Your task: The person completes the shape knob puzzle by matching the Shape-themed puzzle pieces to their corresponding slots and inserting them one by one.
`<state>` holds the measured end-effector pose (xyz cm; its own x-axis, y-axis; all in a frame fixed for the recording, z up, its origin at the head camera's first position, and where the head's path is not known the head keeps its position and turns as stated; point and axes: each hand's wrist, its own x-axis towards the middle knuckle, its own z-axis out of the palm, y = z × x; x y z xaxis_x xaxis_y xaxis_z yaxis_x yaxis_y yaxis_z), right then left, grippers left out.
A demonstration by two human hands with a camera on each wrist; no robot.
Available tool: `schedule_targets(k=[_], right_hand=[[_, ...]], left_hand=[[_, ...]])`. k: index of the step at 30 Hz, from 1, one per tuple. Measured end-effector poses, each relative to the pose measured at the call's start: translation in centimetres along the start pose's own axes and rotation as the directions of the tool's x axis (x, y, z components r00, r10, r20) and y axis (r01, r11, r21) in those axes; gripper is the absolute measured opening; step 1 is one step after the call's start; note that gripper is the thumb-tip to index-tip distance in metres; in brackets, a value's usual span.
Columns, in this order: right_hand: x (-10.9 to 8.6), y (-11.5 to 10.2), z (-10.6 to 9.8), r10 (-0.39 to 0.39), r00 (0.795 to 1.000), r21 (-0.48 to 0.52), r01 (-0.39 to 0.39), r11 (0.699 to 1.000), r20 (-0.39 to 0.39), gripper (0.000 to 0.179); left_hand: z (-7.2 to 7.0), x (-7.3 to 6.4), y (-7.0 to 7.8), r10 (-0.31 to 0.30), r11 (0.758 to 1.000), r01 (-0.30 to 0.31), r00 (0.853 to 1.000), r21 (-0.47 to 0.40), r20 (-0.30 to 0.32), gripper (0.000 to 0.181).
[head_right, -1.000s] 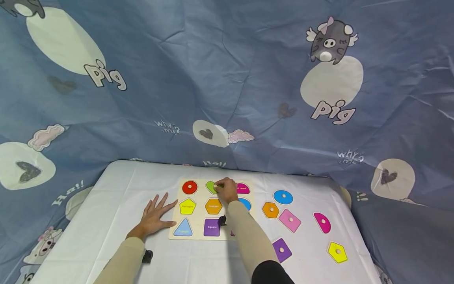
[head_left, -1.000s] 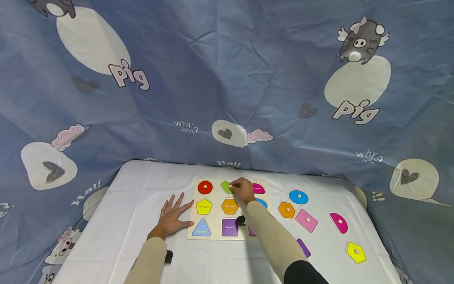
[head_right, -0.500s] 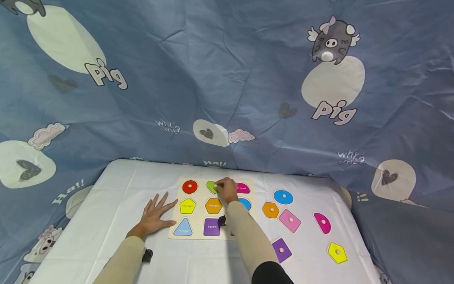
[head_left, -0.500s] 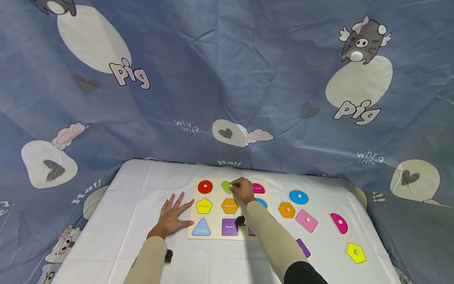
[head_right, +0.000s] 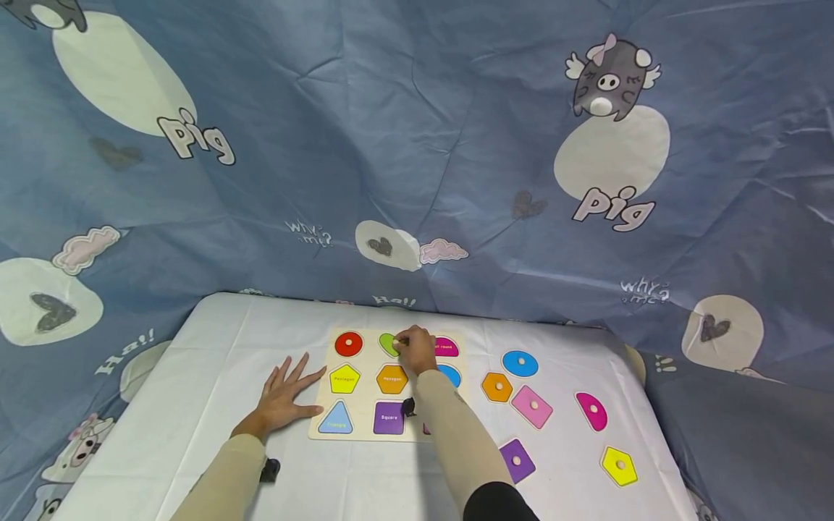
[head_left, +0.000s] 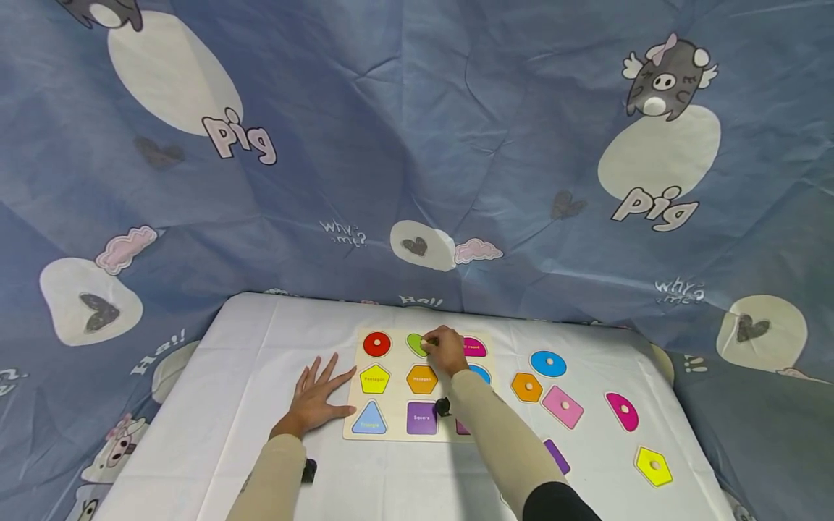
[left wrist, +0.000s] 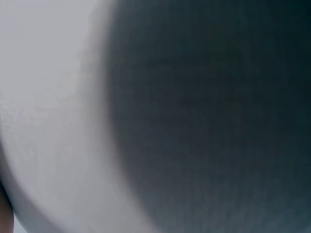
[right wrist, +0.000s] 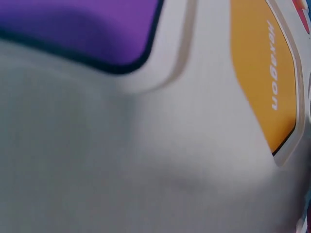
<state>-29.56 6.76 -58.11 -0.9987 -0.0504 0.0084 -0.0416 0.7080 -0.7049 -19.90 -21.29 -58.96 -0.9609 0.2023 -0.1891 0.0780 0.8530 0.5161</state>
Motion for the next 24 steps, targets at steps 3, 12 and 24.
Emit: schedule_targets(k=[3, 12, 24], right_hand=[[0.03, -0.16, -0.11, -0.013, 1.0, -0.032, 0.013, 0.999, 0.017, 0.008], [0.01, -0.35, -0.08, 0.001, 1.0, -0.056, 0.001, 0.998, 0.029, 0.007], [-0.18, -0.4, 0.0, -0.018, 1.0, -0.047, 0.018, 0.999, 0.012, 0.005]], left_hand=[[-0.03, -0.02, 0.0, 0.0, 1.0, 0.0, 1.0, 0.0, 0.0, 0.081], [-0.02, 0.06, 0.04, -0.008, 1.0, 0.008, 1.0, 0.003, 0.008, 0.081], [0.12, 0.16, -0.19, -0.008, 1.0, 0.008, 1.0, 0.003, 0.005, 0.081]])
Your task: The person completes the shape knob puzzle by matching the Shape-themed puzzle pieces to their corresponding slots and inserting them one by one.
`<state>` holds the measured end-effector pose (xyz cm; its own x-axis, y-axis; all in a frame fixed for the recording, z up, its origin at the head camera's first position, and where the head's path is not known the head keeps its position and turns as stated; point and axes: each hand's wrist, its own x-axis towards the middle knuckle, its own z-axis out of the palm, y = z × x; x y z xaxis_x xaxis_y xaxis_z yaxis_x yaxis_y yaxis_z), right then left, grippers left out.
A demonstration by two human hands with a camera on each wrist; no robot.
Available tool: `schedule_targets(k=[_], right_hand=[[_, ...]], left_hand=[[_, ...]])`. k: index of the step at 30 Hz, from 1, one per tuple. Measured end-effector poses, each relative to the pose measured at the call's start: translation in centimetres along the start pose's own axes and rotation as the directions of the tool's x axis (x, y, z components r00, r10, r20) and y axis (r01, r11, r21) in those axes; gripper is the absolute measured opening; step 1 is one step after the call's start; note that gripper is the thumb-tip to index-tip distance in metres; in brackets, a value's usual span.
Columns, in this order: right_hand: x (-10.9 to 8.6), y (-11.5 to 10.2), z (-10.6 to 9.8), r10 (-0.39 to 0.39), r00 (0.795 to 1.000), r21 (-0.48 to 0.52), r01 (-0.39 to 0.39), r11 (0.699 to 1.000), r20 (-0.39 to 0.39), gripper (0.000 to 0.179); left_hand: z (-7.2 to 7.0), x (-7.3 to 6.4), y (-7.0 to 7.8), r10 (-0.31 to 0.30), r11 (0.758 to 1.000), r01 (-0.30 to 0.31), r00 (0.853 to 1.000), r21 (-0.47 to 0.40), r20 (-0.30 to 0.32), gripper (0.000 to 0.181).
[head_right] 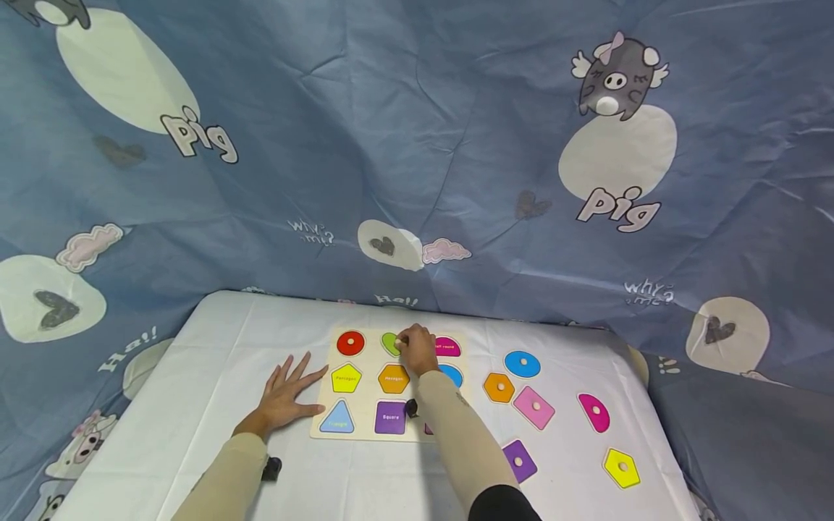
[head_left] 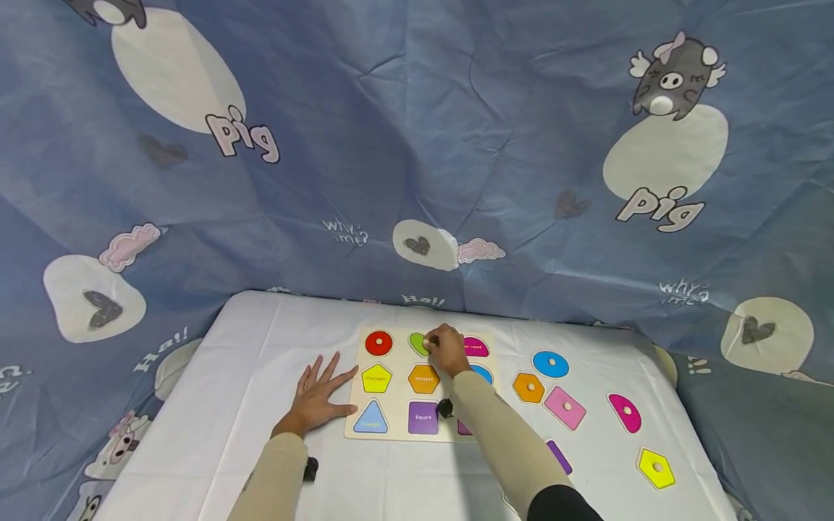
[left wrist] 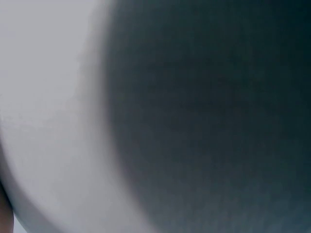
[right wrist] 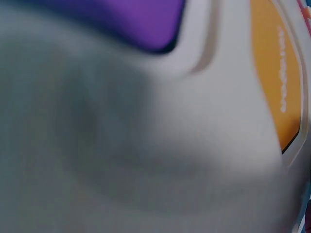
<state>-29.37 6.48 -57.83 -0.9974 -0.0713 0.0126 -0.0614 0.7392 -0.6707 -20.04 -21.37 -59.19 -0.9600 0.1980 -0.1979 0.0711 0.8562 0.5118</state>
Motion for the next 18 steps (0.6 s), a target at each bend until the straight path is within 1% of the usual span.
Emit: schedule_targets(k=[6, 12, 18], right_hand=[[0.02, 0.23, 0.24, 0.0, 1.0, 0.006, 0.0, 1.0, 0.002, 0.005], [0.13, 0.19, 0.22, -0.008, 1.0, 0.018, 0.008, 1.0, 0.0, 0.004], [0.2, 0.1, 0.26, 0.042, 0.999, 0.041, -0.043, 0.998, 0.022, 0.004]], left_hand=[[0.0, 0.02, 0.01, 0.009, 1.0, -0.009, 1.0, 0.002, -0.001, 0.08], [-0.22, 0.01, 0.22, 0.005, 1.0, -0.005, 1.0, 0.007, -0.001, 0.079], [-0.4, -0.16, 0.37, -0.002, 1.0, 0.002, 1.0, -0.008, 0.007, 0.08]])
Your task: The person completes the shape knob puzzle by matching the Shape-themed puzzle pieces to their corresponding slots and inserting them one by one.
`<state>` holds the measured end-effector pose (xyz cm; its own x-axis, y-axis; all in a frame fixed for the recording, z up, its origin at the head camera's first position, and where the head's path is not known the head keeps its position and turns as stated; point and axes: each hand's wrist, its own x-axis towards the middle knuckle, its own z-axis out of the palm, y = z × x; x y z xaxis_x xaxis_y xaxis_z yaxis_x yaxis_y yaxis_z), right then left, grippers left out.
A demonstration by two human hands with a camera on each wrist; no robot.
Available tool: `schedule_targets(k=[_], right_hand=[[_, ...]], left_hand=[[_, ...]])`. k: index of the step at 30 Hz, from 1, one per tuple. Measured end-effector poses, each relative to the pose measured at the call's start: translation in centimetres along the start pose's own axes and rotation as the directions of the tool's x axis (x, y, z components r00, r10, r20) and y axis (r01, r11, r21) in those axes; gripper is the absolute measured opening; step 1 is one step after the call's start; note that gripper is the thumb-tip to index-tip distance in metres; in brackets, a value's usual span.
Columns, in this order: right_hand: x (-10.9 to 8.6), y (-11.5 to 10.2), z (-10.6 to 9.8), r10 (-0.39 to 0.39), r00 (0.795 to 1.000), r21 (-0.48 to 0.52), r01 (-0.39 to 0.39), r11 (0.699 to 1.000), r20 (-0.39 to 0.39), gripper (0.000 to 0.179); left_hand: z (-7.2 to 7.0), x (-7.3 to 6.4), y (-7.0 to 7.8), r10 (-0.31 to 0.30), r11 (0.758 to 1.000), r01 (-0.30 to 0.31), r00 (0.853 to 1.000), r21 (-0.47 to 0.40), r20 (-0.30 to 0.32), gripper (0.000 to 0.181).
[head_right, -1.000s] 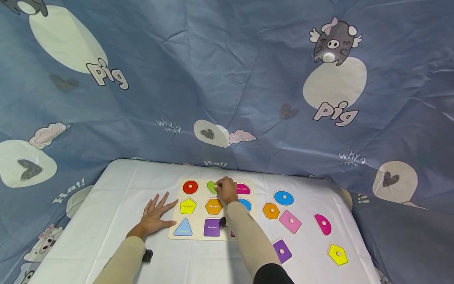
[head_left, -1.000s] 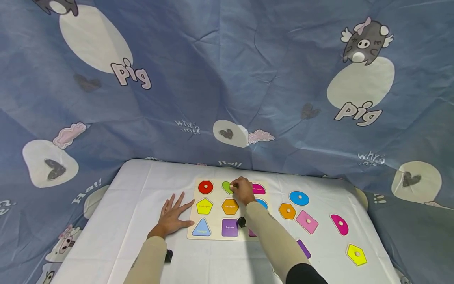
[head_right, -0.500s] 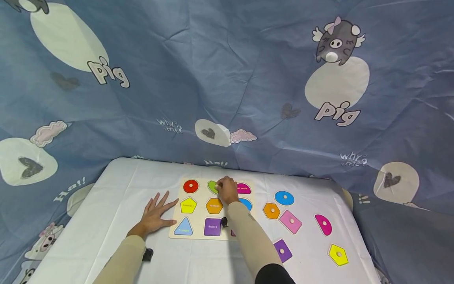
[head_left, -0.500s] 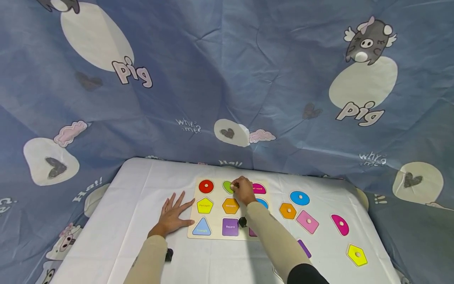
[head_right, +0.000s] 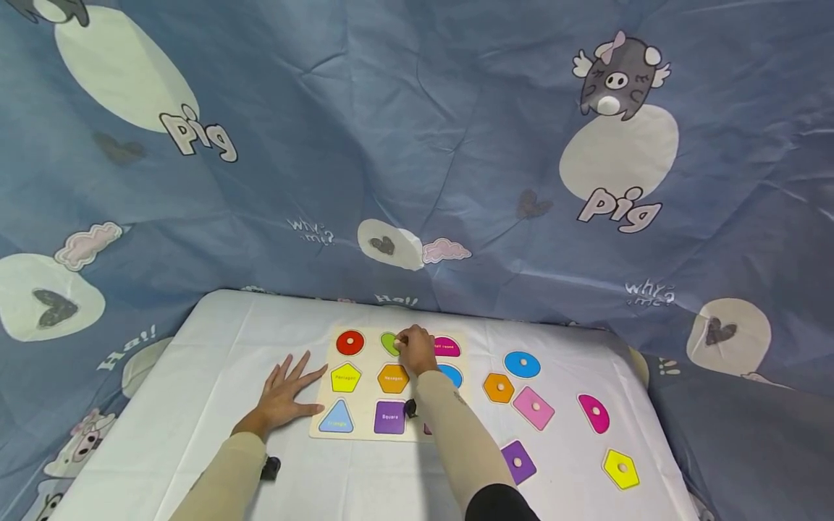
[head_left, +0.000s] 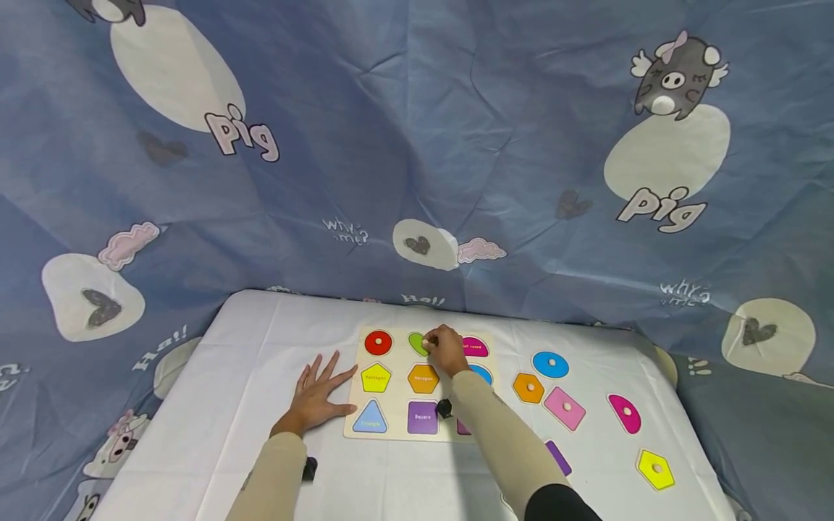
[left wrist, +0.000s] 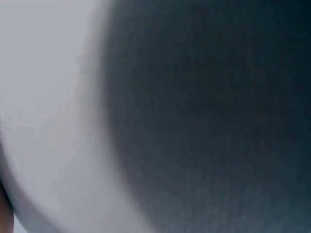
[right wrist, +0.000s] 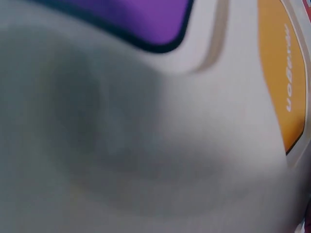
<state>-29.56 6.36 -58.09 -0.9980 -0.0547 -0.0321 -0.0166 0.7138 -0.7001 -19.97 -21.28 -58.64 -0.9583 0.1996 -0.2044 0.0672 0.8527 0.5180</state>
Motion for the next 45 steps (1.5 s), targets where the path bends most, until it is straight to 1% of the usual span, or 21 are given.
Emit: schedule_targets(k=[5, 10, 13, 16, 18, 21, 25, 30, 34, 37, 42, 45], right_hand=[[-0.2, 0.2, -0.3, 0.015, 1.0, 0.037, -0.016, 0.999, 0.02, 0.009], [-0.7, 0.7, -1.2, -0.029, 0.999, 0.098, 0.025, 0.995, 0.042, 0.02], [-1.1, 1.1, -1.8, -0.061, 0.997, 0.14, 0.054, 0.989, 0.044, 0.023], [-1.6, 1.8, -2.4, -0.088, 0.995, 0.172, 0.08, 0.982, 0.04, 0.024], [-2.0, 2.4, -2.9, -0.107, 0.994, 0.184, 0.098, 0.978, 0.035, 0.025], [-2.8, 3.3, -3.7, -0.121, 0.993, 0.185, 0.117, 0.976, 0.007, 0.025], [-3.7, 4.3, -4.9, -0.128, 0.99, 0.205, 0.137, 0.969, -0.054, 0.024], [-5.0, 5.3, -6.5, -0.101, 0.988, 0.234, 0.125, 0.964, -0.114, 0.025], [-6.0, 6.3, -7.5, -0.048, 0.989, 0.24, 0.081, 0.967, -0.138, 0.026], [-6.7, 7.2, -8.2, 0.001, 0.988, 0.252, 0.038, 0.967, -0.152, 0.025], [-7.5, 8.6, -9.6, 0.027, 0.982, 0.241, 0.02, 0.97, -0.187, 0.024], [-8.0, 9.1, -10.6, 0.046, 0.979, 0.251, 0.006, 0.968, -0.2, 0.027]], left_hand=[[0.1, 0.0, 0.1, 0.005, 1.0, -0.005, 1.0, 0.004, -0.007, 0.08], [0.2, 0.0, 0.1, 0.008, 1.0, -0.008, 1.0, 0.013, 0.001, 0.08], [0.1, 0.0, 0.1, 0.01, 1.0, -0.01, 1.0, 0.006, 0.003, 0.08], [0.2, -0.1, 0.0, 0.017, 1.0, -0.017, 1.0, 0.002, -0.01, 0.08], [0.4, -0.1, 0.0, 0.02, 1.0, -0.02, 1.0, 0.005, -0.007, 0.08], [0.6, -0.1, -0.1, 0.023, 1.0, -0.023, 1.0, 0.013, 0.002, 0.08], [0.6, -0.2, -0.2, 0.032, 0.999, -0.032, 0.999, 0.002, -0.003, 0.08], [0.3, 0.0, -0.3, 0.054, 0.999, -0.054, 0.998, -0.007, -0.013, 0.081], [0.2, -0.1, -0.5, 0.066, 0.998, -0.066, 0.998, 0.001, -0.021, 0.081], [0.2, -0.1, -0.4, 0.063, 0.998, -0.063, 0.998, 0.0, -0.013, 0.081], [0.2, 0.0, -0.1, 0.051, 0.999, -0.05, 0.999, -0.007, 0.008, 0.08], [0.2, 0.1, -0.1, 0.049, 0.999, -0.049, 0.999, 0.002, 0.007, 0.08]])
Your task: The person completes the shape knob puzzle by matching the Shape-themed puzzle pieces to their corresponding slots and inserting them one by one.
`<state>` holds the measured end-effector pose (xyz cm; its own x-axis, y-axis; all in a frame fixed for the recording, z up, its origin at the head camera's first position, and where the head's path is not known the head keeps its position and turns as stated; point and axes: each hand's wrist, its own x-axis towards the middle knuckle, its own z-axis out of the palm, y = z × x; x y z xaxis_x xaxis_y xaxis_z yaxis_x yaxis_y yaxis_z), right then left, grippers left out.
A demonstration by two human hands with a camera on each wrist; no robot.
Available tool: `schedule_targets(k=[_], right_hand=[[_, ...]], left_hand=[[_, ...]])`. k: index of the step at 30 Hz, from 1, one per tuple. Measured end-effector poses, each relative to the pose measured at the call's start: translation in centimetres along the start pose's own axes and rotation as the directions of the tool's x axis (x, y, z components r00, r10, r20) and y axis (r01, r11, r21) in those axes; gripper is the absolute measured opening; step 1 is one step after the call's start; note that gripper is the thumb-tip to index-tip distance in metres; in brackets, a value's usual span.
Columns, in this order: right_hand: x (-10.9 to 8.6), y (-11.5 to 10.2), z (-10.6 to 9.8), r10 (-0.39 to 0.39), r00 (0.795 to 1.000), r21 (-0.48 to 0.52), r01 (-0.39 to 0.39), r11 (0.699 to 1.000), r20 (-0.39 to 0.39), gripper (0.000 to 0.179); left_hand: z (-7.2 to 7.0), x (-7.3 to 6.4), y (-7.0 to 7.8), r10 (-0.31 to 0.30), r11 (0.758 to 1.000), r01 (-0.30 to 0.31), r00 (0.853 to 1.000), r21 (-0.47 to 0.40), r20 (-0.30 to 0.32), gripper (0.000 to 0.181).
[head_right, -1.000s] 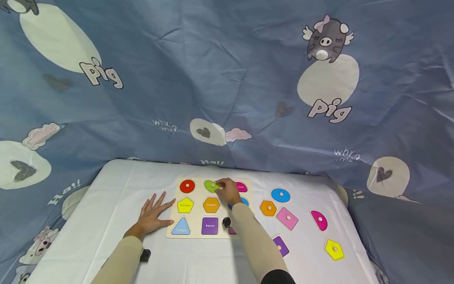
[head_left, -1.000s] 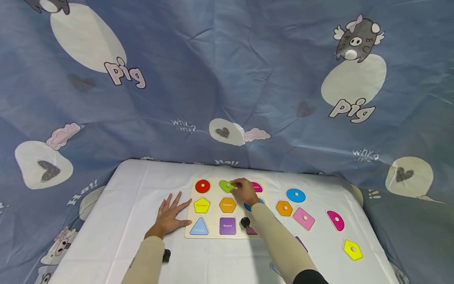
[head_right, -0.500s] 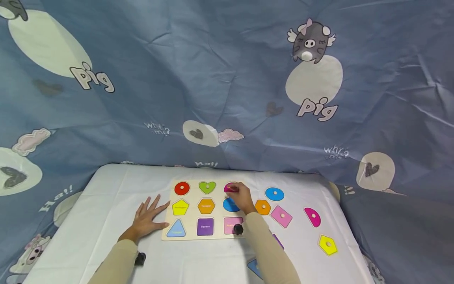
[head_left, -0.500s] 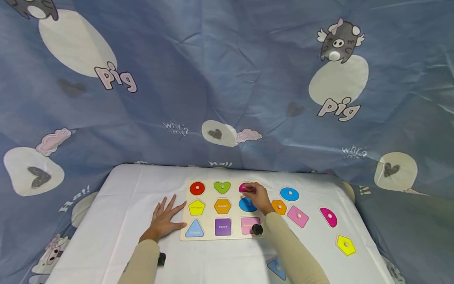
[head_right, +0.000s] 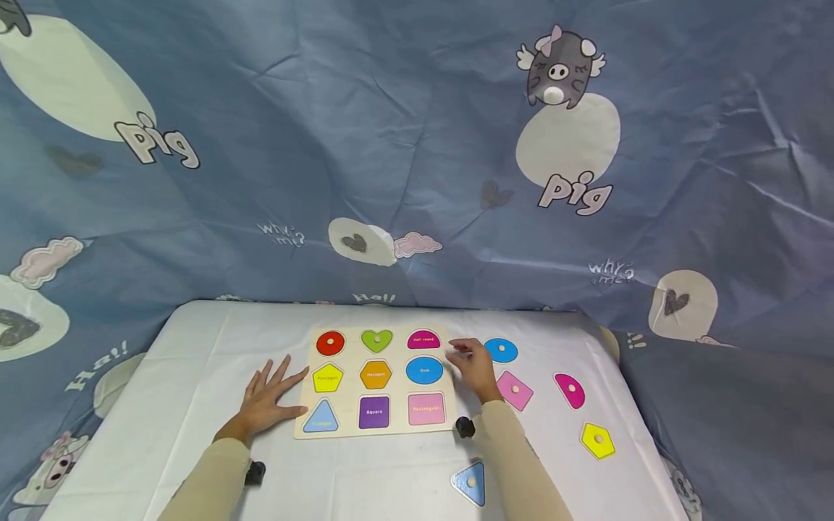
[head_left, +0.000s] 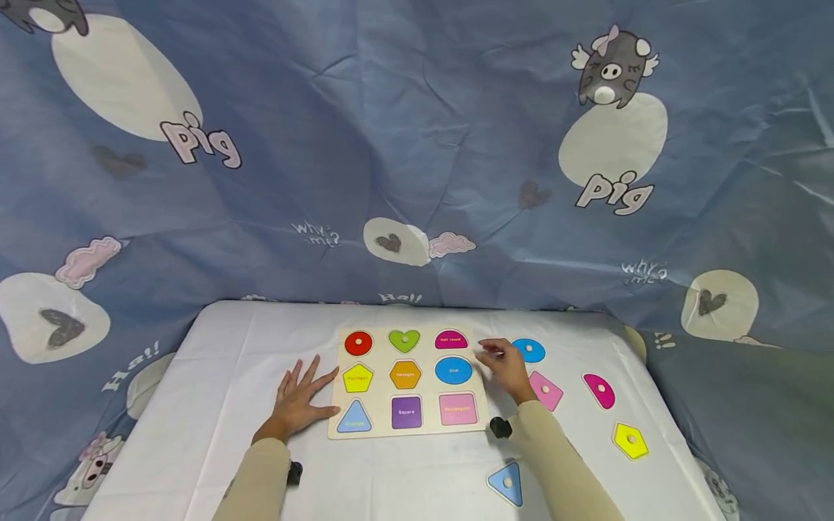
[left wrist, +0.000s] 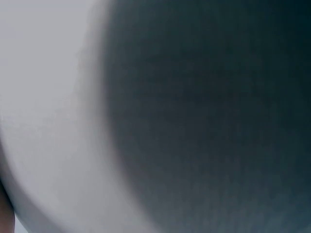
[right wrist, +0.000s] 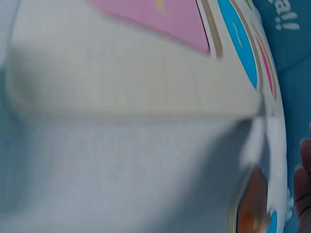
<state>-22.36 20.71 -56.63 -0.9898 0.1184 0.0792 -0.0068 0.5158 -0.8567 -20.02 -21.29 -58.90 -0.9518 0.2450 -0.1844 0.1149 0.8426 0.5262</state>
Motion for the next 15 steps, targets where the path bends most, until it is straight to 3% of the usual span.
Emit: schedule_targets(k=[8, 12, 15], right_hand=[[-1.1, 1.9, -3.4, 0.036, 0.994, 0.024, -0.034, 0.999, -0.106, 0.029], [-1.9, 3.2, -5.0, 0.026, 0.981, 0.012, -0.024, 1.0, -0.19, 0.03], [-2.5, 4.2, -6.1, 0.062, 0.97, -0.001, -0.064, 0.998, -0.233, 0.031]], left_hand=[[0.2, 0.1, -0.1, 0.002, 1.0, -0.002, 1.0, -0.01, -0.003, 0.08], [0.3, 0.1, -0.2, -0.001, 1.0, 0.001, 1.0, -0.006, -0.003, 0.08], [0.2, 0.1, -0.2, -0.001, 1.0, 0.001, 1.0, -0.008, -0.005, 0.08]])
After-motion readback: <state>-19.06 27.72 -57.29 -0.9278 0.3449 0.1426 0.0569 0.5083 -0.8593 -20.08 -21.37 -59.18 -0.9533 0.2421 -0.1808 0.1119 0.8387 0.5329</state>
